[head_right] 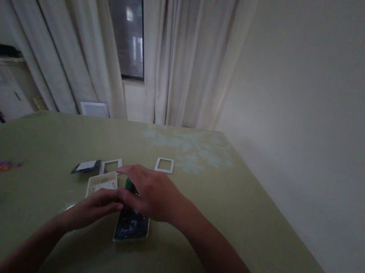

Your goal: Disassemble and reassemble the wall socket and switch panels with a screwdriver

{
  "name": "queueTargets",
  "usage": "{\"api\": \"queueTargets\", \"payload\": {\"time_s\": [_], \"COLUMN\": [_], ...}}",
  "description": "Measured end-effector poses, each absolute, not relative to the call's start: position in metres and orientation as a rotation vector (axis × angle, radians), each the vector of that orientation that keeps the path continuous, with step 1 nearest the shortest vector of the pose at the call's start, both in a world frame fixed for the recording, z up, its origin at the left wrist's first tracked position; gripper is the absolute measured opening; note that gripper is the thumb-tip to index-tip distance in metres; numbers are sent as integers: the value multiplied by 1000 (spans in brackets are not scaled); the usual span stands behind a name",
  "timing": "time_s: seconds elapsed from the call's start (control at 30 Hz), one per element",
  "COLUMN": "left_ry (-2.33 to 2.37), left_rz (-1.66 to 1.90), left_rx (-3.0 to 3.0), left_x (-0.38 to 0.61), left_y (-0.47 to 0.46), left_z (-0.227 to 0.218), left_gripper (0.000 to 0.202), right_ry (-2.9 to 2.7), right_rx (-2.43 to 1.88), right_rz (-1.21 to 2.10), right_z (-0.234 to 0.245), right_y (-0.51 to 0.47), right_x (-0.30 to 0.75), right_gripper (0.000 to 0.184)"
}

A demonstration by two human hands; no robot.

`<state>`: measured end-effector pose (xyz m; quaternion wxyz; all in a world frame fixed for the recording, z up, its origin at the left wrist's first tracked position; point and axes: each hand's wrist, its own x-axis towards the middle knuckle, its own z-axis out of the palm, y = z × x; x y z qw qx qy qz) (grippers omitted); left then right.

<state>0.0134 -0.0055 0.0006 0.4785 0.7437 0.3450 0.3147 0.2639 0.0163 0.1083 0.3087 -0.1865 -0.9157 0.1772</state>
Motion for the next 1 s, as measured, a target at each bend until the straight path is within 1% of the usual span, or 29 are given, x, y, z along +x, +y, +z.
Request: {"api": "queueTargets", "payload": {"time_s": [0.17,0.23,0.5,0.73,1.0], "left_ry": [953,952,908,912,899], "left_rz": [754,716,654,638,650], "left_rx": [1929,1950,1970,2001,1976], "left_x": [0,-2,5,5,5], "left_y": [-6,-7,-11,-10,-8], "left_z": [-15,-18,-7,-12,-14], "left_gripper": [34,33,36,33,36], "right_ry": [-2430,-2420,-2433,-2435,-2448], "right_rx": [-481,-481,-484,-482,-481], "right_rz": [484,490,523,501,515], "right_z": [108,108,110,111,109], "right_y": [16,16,15,15,16], "right_x": [264,264,264,266,265], "right_gripper": [37,38,37,39,40]}}
